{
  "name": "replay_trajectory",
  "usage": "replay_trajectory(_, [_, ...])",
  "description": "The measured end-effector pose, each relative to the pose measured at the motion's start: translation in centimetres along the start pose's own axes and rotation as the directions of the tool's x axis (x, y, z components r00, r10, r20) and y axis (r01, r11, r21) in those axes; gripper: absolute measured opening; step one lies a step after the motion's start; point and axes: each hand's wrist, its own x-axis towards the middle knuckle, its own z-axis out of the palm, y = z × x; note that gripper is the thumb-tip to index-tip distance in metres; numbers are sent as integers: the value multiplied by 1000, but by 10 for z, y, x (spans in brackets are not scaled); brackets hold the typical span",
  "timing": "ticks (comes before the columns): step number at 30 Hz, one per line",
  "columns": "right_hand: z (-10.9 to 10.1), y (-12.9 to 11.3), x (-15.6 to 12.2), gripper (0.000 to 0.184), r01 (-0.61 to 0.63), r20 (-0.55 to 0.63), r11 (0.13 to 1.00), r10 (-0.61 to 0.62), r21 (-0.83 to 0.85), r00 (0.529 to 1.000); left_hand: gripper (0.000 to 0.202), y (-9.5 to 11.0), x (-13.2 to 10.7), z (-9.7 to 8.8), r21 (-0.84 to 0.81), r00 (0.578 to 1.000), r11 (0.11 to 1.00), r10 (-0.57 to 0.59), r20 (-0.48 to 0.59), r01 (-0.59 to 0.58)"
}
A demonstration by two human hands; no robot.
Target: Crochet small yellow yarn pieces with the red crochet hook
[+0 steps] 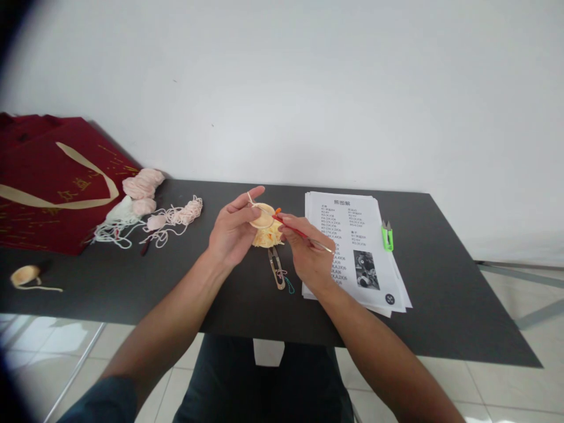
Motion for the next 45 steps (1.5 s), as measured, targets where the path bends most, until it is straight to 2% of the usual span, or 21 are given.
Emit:
replay_trajectory(3, [-2,-3,7,16,-130,-25,985,134,117,991,52,1,-1,0,72,1000,997,-3,9,3])
replay_trajectory(5, [-4,-6,12,11,-159,3,971,161,177,987,51,1,-1,0,140,1000,990,15,-2,-14])
replay_trajectory(8, [-8,-10,18,9,-84,24,985,82,151,996,49,-1,-1,-1,236,999,971,47,-14,-42])
replay_trajectory(13, [-11,-16,18,6,142,33,987,-140,-75,990,47,-7,-1,-3,357,988,928,138,-63,-107])
replay_trajectory(18, [-9,-21,15,5,175,24,974,-173,-146,985,40,-11,-3,-4,485,951,836,308,-29,-256])
replay_trajectory(22, [-8,-23,15,8,67,-29,996,-68,-53,997,37,-12,-3,-7,524,927,783,373,36,-335])
replay_trajectory(27, [-8,-23,16,12,-26,-38,996,29,88,999,41,-13,-2,-12,436,946,842,313,84,-318])
replay_trajectory(31, [-10,-23,18,14,-45,-45,992,50,116,998,38,-12,0,-13,409,953,862,294,77,-299])
replay_trajectory(34, [-10,-22,20,15,-110,-25,977,117,184,993,36,-10,-1,-10,391,957,875,278,78,-286])
replay_trajectory(41, [-7,-12,18,11,-374,-7,875,395,306,919,21,-12,-7,-1,376,984,910,168,55,-176])
replay_trajectory(45, [-4,-9,16,11,-439,-41,833,479,335,877,22,-14,-6,-1,395,969,887,244,38,-238])
